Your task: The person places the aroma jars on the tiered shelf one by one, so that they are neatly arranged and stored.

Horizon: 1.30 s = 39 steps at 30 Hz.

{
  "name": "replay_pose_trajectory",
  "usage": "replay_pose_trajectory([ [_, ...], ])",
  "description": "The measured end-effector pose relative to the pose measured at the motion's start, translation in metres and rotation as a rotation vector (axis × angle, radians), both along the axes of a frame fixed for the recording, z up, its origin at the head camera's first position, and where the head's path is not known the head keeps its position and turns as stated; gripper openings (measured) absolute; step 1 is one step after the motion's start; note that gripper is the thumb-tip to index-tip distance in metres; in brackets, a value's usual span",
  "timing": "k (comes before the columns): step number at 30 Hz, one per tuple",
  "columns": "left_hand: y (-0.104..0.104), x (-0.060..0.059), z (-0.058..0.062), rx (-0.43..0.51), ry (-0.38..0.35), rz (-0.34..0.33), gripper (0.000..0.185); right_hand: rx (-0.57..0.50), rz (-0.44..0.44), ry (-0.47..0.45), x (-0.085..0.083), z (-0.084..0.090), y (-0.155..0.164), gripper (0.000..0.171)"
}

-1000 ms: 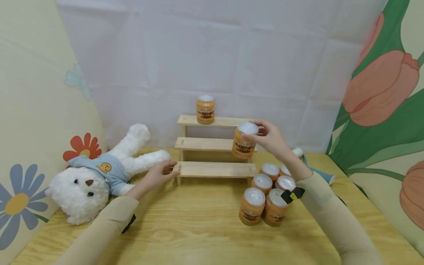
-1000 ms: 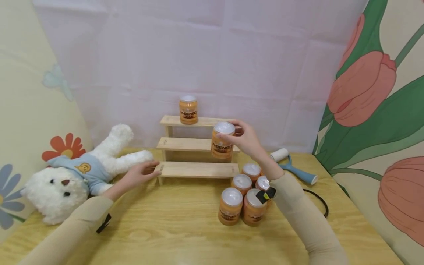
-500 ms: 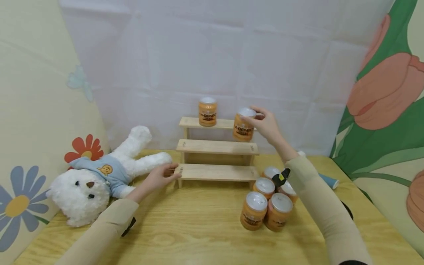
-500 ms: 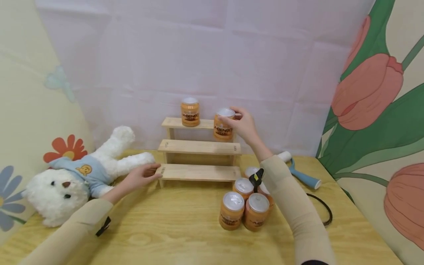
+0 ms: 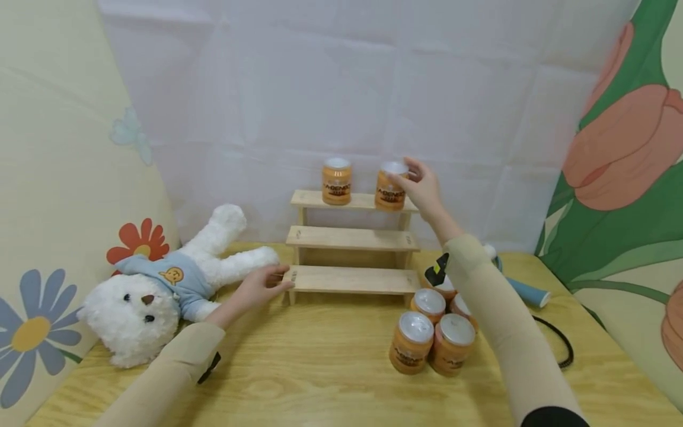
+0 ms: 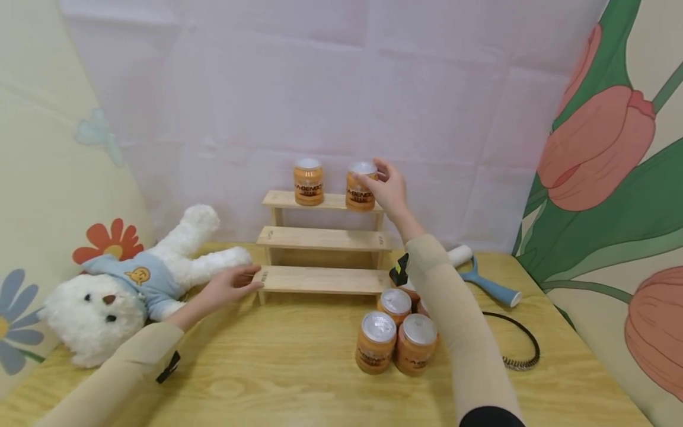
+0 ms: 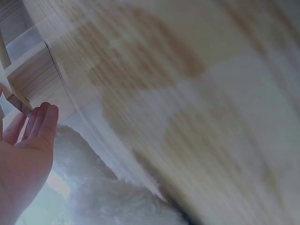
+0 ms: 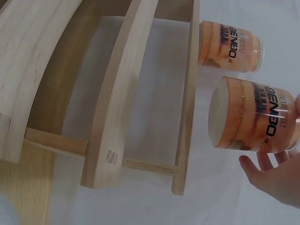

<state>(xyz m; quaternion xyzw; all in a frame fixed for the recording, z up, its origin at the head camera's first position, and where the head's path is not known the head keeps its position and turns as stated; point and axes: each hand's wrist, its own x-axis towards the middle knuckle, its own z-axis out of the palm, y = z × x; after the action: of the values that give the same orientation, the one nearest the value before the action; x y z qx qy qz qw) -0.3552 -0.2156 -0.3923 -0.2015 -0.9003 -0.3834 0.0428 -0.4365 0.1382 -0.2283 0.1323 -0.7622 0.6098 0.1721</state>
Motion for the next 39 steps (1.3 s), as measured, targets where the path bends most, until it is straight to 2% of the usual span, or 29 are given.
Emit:
replay_pose_trajectory([
  [7,0.002,0.003,-0.002,0.001,0.003,-0.006,0.058,-0.057,-0.002,-0.028,-0.007,-0.010,-0.010,0.051],
  [13,0.004,0.005,0.000,-0.001,-0.009,-0.008,0.059,-0.064,0.003,-0.044,-0.010,-0.013,-0.011,0.052],
  [25,0.005,0.004,0.001,-0.008,0.005,-0.021,0.059,0.074,-0.083,-0.009,-0.014,-0.012,-0.009,0.063],
  [28,0.006,0.005,0.002,0.000,-0.007,-0.024,0.061,0.120,-0.080,-0.037,-0.013,-0.012,-0.007,0.070],
  [32,0.005,0.006,0.004,-0.014,0.024,-0.030,0.062,0.144,-0.032,-0.135,-0.007,-0.014,-0.005,0.081],
  [35,0.003,0.008,0.005,-0.026,0.043,-0.030,0.062,0.154,0.021,-0.201,-0.003,-0.018,-0.004,0.083],
  [39,0.000,0.009,0.006,-0.018,0.014,-0.022,0.061,0.197,0.044,-0.218,-0.001,-0.025,-0.005,0.079],
])
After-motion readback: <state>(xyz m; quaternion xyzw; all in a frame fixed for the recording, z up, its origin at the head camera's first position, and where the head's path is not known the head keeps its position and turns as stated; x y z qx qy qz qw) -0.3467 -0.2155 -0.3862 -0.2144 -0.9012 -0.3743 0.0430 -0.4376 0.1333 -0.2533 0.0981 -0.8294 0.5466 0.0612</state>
